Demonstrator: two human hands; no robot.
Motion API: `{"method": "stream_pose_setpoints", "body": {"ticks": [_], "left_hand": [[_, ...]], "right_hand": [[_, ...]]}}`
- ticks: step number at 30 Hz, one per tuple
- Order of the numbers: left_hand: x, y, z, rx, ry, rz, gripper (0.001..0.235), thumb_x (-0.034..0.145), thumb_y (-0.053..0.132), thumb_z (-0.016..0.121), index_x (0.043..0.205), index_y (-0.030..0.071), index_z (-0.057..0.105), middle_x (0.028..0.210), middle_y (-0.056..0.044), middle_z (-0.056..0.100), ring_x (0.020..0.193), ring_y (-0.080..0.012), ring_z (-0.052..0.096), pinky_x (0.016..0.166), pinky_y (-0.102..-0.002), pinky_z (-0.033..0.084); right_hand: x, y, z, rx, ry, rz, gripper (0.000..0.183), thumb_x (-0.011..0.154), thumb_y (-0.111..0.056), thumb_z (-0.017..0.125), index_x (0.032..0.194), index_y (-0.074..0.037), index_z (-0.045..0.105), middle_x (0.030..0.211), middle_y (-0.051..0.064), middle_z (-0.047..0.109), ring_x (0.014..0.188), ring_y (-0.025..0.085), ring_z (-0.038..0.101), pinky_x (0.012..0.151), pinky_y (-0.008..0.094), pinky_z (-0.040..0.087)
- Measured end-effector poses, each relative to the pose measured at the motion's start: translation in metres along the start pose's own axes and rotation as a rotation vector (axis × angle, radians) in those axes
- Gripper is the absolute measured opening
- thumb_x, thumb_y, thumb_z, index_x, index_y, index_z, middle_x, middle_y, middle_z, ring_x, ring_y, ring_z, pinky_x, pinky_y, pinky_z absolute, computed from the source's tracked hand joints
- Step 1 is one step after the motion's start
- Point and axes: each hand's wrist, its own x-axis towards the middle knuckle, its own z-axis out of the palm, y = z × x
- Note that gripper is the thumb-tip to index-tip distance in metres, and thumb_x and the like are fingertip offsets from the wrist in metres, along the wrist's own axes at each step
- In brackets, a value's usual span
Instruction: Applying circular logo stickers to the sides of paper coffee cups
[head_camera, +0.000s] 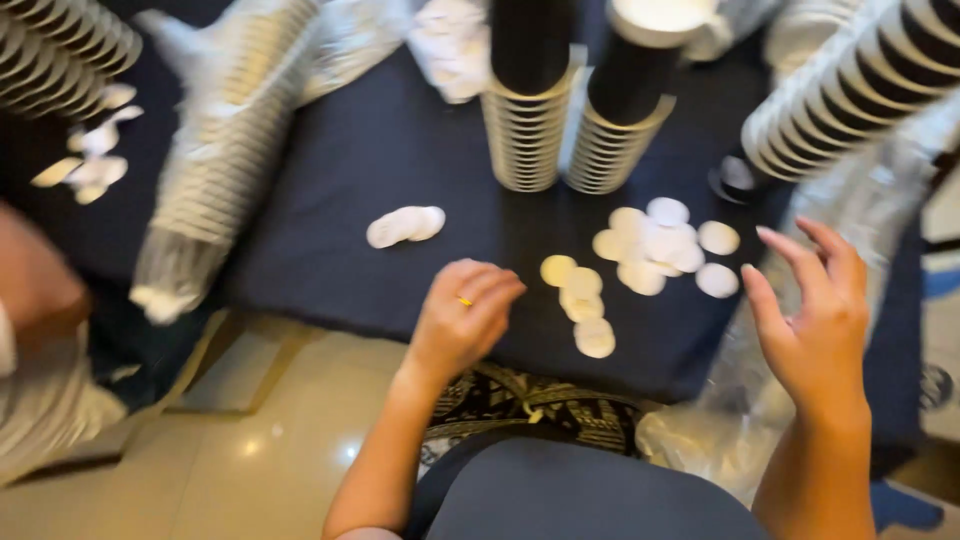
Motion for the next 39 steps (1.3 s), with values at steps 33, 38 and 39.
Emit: {"method": "stream_pose_setpoints", "body": {"ticks": [33,38,39], "left_hand": [[-0.019,-0.093,0.060,-0.034,-0.053,-0.156,0.060,0.071,0.036,0.091,0.126,0.026,0.070,0.130,-0.003,0.063,0.121,-0.0242,0.058,0.107,-0.042,0.045],[-0.012,-0.071,0.148,-0.102,-0.208,-0.226,0.045,0.078,0.035,0.085,0.118,0.020,0.071,0.116,-0.007,0.061,0.109,-0.0324,0.063,0.089,-0.042,0.054],[-0.010,-0.070,0.163,-0.063,-0.233,-0.248,0.046,0.073,0.035,0.088,0.113,0.020,0.070,0.112,-0.005,0.057,0.105,-0.0315,0.063,0.083,-0.042,0.055]], "right_hand": [[-0.075,-0.054,0.162,-0.069,-0.021,0.309,0.067,0.073,-0.045,0.092,0.128,-0.014,0.068,0.113,0.004,0.057,0.105,0.027,0.059,0.095,0.041,0.048],[-0.069,-0.063,0.171,0.035,-0.073,0.356,0.060,0.072,-0.041,0.091,0.120,-0.015,0.066,0.103,0.005,0.053,0.095,0.030,0.058,0.088,0.043,0.049],[-0.062,-0.069,0.169,0.092,-0.095,0.365,0.052,0.076,-0.033,0.090,0.117,-0.012,0.067,0.097,0.007,0.057,0.088,0.032,0.062,0.084,0.044,0.052]]}}
